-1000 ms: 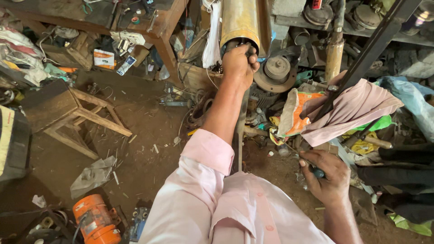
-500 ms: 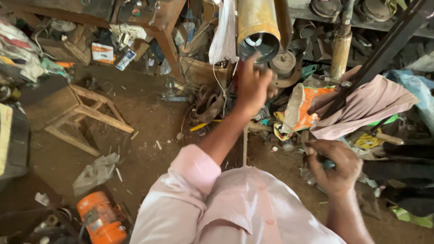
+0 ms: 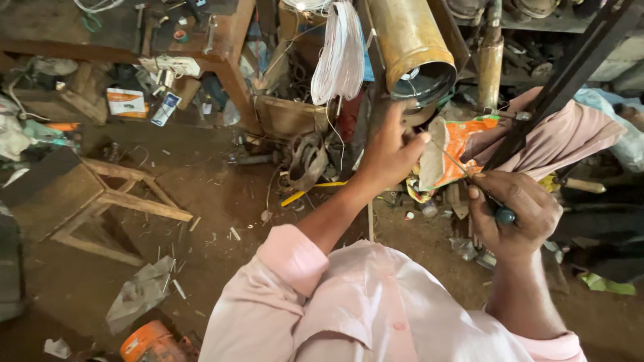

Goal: The person winds white wire from a spool onto a metal cylinder using a green-handled screwdriver to guide and secure the wire. The person repeatedly inserts the screwdriver into the cylinder, wraps the wire around it, and adjusts the wire with both hands.

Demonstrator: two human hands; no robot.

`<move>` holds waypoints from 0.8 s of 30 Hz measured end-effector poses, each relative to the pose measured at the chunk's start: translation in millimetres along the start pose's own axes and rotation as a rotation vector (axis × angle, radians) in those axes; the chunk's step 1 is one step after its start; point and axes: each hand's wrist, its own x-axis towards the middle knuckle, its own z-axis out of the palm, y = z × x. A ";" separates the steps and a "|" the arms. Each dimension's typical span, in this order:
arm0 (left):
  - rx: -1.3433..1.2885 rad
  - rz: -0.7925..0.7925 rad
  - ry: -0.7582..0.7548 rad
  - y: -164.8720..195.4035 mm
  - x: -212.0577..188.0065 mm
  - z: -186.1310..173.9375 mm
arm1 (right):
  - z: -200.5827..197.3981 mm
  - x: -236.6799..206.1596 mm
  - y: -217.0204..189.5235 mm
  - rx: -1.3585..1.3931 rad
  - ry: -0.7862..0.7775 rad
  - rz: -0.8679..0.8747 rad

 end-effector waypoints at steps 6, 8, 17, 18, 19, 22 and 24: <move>0.204 -0.058 -0.023 5.9 23.1 4.9 | -9.1 9.9 -9.2 -0.024 0.046 0.043; 0.289 0.183 0.077 1.6 28.2 7.8 | -15.2 6.0 -8.5 -0.048 0.037 0.074; 0.060 -0.327 -0.081 0.3 93.9 32.9 | -29.6 -7.8 20.3 -0.028 -0.021 0.042; -0.123 -0.437 -0.103 -1.0 94.9 35.3 | -30.7 -9.9 24.0 -0.020 -0.024 0.051; -0.207 -0.464 -0.086 -2.7 95.4 39.3 | -31.8 -11.9 28.2 -0.013 -0.022 0.060; -0.426 -0.478 0.016 -10.0 98.3 55.6 | -35.7 -18.5 40.6 -0.017 -0.019 0.028; -0.519 -0.412 0.152 -16.4 99.6 67.1 | -40.0 -24.2 46.8 -0.011 -0.041 0.049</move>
